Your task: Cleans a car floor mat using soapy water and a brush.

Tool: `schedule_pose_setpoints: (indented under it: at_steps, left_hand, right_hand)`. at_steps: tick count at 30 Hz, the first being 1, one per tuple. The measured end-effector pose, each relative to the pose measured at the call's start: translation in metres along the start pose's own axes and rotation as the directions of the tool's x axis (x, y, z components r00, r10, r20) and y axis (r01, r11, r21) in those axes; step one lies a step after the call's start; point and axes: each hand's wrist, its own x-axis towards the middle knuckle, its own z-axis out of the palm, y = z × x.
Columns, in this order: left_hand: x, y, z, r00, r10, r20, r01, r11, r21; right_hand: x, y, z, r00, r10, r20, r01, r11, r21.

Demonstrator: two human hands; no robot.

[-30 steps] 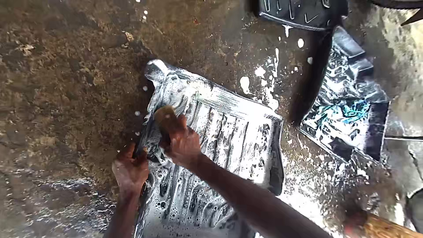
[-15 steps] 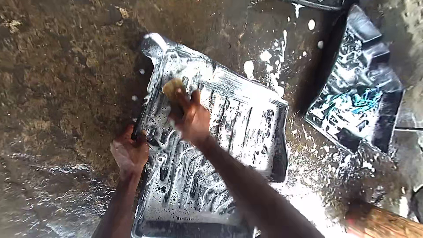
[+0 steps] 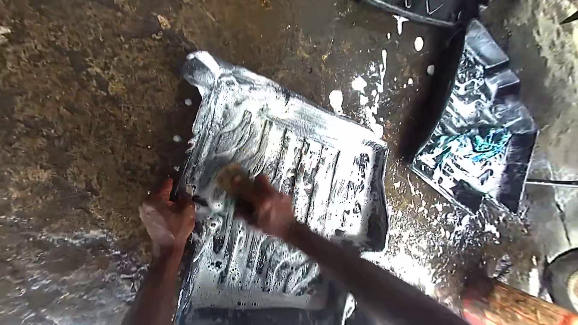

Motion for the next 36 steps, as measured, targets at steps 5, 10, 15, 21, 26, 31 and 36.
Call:
schedule_pose_setpoints:
  at_steps: [5, 10, 15, 21, 26, 31, 36]
  left_hand:
    - [-0.004, -0.002, 0.001, 0.999, -0.047, 0.022, 0.046, 0.999, 0.011]
    - [-0.005, -0.006, -0.001, 1.000, 0.008, 0.023, -0.007, 1.000, -0.012]
    - [-0.008, -0.003, -0.001, 0.998, -0.062, 0.030, 0.063, 0.998, -0.010]
    - [-0.005, -0.008, 0.001, 0.999, -0.030, 0.034, 0.031, 0.999, -0.027]
    - [-0.001, -0.009, 0.001, 1.000, 0.019, 0.009, -0.018, 0.999, -0.044]
    - [-0.001, -0.009, 0.000, 0.999, -0.017, 0.032, 0.018, 0.999, -0.036]
    - [-0.001, -0.011, 0.005, 0.999, 0.000, -0.034, -0.003, 0.995, -0.097]
  right_hand:
    - [0.064, 0.035, -0.032, 0.969, 0.246, -0.002, -0.245, 0.961, -0.132]
    - [0.024, 0.023, -0.024, 0.996, 0.064, 0.069, -0.054, 0.990, -0.129]
    - [0.045, 0.013, -0.026, 0.966, 0.251, -0.063, -0.258, 0.953, -0.157]
    - [0.056, 0.044, -0.043, 0.971, 0.182, 0.157, -0.161, 0.977, -0.136]
    - [-0.007, -0.021, 0.010, 0.990, 0.100, -0.095, -0.102, 0.995, -0.017]
    - [0.063, 0.039, -0.035, 0.989, 0.127, 0.076, -0.118, 0.986, -0.115]
    - [-0.005, -0.045, 0.023, 0.992, 0.089, -0.091, -0.095, 0.994, -0.059]
